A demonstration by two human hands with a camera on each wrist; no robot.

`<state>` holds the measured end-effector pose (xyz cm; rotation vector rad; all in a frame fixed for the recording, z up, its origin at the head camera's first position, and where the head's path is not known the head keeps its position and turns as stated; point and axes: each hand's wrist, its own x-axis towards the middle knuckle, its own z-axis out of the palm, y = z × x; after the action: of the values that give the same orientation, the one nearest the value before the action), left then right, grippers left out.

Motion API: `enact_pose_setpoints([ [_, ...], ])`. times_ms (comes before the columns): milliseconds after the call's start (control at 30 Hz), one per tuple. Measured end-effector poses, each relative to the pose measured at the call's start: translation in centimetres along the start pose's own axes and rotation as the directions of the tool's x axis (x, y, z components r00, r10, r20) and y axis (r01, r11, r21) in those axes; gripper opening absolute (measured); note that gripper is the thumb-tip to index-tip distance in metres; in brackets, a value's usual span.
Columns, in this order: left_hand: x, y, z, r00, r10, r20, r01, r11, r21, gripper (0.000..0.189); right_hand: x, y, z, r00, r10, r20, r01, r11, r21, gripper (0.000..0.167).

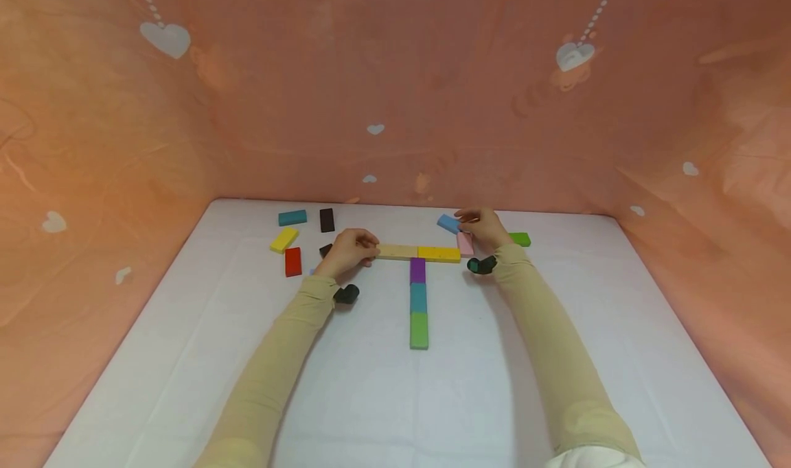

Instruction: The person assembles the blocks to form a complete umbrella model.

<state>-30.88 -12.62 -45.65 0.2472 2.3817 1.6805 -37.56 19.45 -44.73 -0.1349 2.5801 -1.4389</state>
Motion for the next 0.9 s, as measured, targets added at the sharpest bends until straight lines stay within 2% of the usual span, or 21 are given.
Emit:
enact_pose_setpoints([
  [333,-0.1,-0.1,0.0,1.000,0.011,-0.001,-0.011,1.000,0.009,0.019,0.0,-0.1,0.3,0.999,0.029,-0.016,-0.028,1.000,0.009,0.027],
  [500,0.0,-0.1,0.0,1.000,0.009,-0.004,-0.009,1.000,0.005,0.019,-0.1,-0.1,0.1,1.000,0.013,-0.007,-0.013,1.000,-0.010,0.027],
  [567,-0.1,-0.2,0.0,1.000,0.006,-0.003,-0.006,1.000,0.006,0.020,-0.4,-0.2,-0.1,0.999,0.037,0.000,-0.037,0.999,0.006,0.028],
  [733,-0.2,-0.2,0.0,1.000,0.003,-0.001,-0.003,1.000,0.017,0.020,-1.4,-1.0,-1.4,1.000,0.016,-0.001,-0.016,0.996,0.087,0.035],
  [800,-0.2,-0.2,0.0,1.000,0.004,-0.003,-0.004,1.000,0.021,0.020,-1.6,-1.3,-2.2,0.999,-0.036,0.002,0.035,0.995,0.092,0.037],
  [900,-0.1,-0.2,0.0,1.000,0.007,-0.004,-0.007,1.000,0.026,0.020,-1.8,-1.4,-3.5,0.999,-0.047,0.007,0.046,0.994,0.099,0.041],
])
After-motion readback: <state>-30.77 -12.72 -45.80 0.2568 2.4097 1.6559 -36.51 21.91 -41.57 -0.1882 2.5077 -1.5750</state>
